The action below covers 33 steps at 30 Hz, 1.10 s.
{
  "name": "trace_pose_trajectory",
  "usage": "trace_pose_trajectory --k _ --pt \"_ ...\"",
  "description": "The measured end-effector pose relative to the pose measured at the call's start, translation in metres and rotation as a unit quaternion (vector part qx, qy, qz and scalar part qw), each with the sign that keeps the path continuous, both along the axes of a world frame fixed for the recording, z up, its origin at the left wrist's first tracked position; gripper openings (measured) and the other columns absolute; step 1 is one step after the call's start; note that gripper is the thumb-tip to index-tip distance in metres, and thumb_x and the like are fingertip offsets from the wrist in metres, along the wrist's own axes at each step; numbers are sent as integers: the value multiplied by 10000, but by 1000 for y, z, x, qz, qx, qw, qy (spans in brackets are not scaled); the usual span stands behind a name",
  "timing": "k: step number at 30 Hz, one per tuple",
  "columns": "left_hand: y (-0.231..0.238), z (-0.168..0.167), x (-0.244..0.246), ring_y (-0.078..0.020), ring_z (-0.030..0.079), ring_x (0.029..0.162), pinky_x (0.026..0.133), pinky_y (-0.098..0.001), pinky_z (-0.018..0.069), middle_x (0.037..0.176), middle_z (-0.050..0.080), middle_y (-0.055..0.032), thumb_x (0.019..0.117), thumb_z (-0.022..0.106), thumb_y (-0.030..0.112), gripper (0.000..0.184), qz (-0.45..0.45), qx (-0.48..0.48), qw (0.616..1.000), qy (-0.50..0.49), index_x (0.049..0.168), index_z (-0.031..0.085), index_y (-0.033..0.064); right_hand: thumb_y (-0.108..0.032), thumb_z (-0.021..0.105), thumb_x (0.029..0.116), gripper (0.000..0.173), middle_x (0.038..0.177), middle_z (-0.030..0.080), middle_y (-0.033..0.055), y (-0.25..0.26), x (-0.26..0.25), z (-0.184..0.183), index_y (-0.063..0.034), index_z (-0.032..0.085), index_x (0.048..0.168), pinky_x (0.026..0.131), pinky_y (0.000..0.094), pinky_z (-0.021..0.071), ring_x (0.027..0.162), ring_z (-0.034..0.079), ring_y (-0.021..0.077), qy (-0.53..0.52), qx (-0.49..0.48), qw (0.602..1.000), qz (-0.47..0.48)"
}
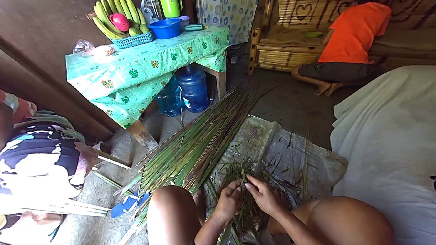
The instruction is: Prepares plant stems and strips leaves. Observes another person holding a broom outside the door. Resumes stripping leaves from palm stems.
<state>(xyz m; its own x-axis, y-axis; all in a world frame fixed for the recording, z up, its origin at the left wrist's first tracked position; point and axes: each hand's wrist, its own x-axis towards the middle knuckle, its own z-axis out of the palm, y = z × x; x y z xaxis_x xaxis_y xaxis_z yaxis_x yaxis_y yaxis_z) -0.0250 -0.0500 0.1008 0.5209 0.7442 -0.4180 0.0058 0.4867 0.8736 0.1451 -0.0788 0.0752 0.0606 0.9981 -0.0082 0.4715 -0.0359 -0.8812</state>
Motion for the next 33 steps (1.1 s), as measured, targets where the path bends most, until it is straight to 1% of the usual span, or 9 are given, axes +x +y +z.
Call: trace_pose_trajectory --k 1,3,5,9,12,15,19,22,33 --pt "0 0 0 -34 350 467 438 -202 330 674 439 43 1104 357 105 416 -3 -1 1000 -1 1505 431 21 -154 541 1038 409 1330 655 205 2 3 1 46 592 1391 1074 343 480 1211 645 215 18 -13 1000 7" --pt "0 -1 0 -32 355 473 441 -202 340 702 459 38 1100 363 101 427 -13 3 1000 -1 1518 417 30 -152 545 1033 407 1253 681 157 3 5 3 42 587 1388 899 239 516 988 654 92 69 -35 997 7" --pt "1 -2 -2 -33 359 476 444 -204 347 725 475 32 1100 363 102 440 -25 9 1000 -2 1534 399 41 -142 545 1033 403 1182 689 119 3 5 4 41 577 1390 765 192 503 831 608 26 111 -52 992 6" --pt "2 -3 -4 -36 355 466 438 -206 342 685 458 42 1099 354 107 451 -48 16 999 -9 1546 403 68 -103 543 1032 383 1053 683 63 3 4 6 36 571 1387 619 175 457 681 534 1 167 -68 983 -20" --pt "1 -5 -4 -35 354 465 439 -206 339 665 451 49 1097 355 105 442 -72 19 997 -11 1530 438 85 -86 515 1025 380 824 609 -12 10 10 3 3 587 1387 516 176 415 566 477 13 213 -60 974 -55" --pt "-2 -5 -4 -33 359 466 442 -201 341 663 450 50 1097 357 109 434 -77 14 997 -7 1518 454 72 -83 489 1043 378 753 554 -13 16 21 6 -8 570 1404 490 188 414 545 478 45 248 -69 963 -84" --pt "-2 0 -4 -45 422 461 449 -205 404 626 461 43 1105 360 123 398 -55 11 998 7 1472 488 36 -75 499 1047 373 744 557 2 14 26 9 -1 565 1406 472 193 421 528 486 60 286 -84 949 -107" --pt "-2 1 -4 -49 450 458 453 -208 434 623 477 36 1098 372 105 390 -51 17 998 15 1456 492 11 -87 509 1043 366 742 558 -2 10 21 9 -8 582 1393 486 199 426 537 490 61 274 -91 952 -99" --pt "-9 2 0 -44 481 438 450 -207 469 586 502 39 1073 381 61 371 -55 49 997 18 1407 517 -28 -83 516 1054 359 727 551 6 16 22 6 -12 575 1400 473 198 410 522 475 59 316 -86 934 -146"
